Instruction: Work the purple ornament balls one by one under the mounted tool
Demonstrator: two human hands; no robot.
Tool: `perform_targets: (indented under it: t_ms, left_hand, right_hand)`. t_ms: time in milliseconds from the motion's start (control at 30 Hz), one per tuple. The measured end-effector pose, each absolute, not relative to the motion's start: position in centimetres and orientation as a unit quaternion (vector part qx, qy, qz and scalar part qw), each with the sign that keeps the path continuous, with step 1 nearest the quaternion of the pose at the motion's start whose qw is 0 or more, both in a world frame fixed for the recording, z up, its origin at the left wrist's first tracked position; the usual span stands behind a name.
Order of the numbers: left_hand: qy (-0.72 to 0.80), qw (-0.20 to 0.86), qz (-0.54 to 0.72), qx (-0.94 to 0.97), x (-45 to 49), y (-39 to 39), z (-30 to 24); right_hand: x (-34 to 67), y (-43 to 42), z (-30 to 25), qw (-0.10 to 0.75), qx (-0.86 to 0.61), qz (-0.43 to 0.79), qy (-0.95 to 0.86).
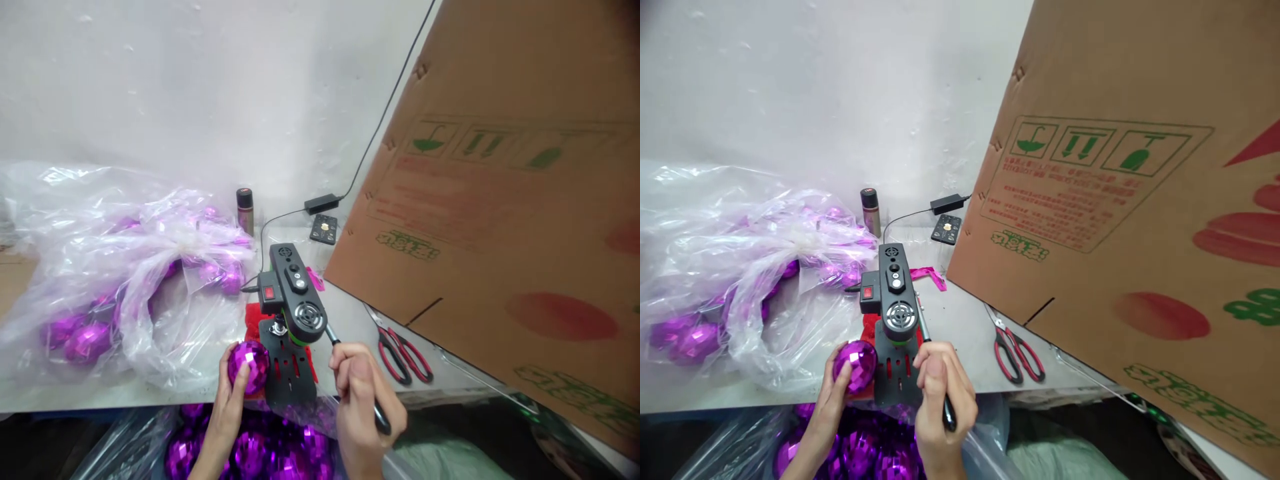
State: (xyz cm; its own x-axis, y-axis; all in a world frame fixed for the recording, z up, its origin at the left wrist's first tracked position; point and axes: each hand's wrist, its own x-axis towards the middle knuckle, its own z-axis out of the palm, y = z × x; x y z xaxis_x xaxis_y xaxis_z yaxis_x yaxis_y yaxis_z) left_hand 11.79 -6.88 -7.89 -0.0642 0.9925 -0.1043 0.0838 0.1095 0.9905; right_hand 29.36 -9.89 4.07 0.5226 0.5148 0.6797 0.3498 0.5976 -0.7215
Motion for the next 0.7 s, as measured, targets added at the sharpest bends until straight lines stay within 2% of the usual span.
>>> perform_targets:
  t_ms: [133,233,500,600,700]
  left_hand:
    - [0.563,0.434,0.399,0.579,12.6,-5.9,-7.6]
    - [0.568,0.359,0.406,0.619,13.8,-5.8,-7.9]
    - [0.525,0.278,0.425,0.683,16.2,-5.5,-8.6]
    - [0.539,0.295,0.419,0.669,16.9,-5.2,-8.4]
    - [0.529,0.355,0.407,0.655,17.2,-4.9,-8.6]
  right_hand:
    - [29.5,-10.2,4.2,0.743,-0.448,0.062,-0.494]
    - [29.5,-10.3,4.1,0.736,-0.449,0.060,-0.502]
    - [29.6,-10.5,4.2,0.729,-0.454,0.059,-0.508]
    - [29.6,-10.5,4.1,0.733,-0.451,0.065,-0.505]
    - [29.6,-10.5,4.0,0.741,-0.443,0.071,-0.499]
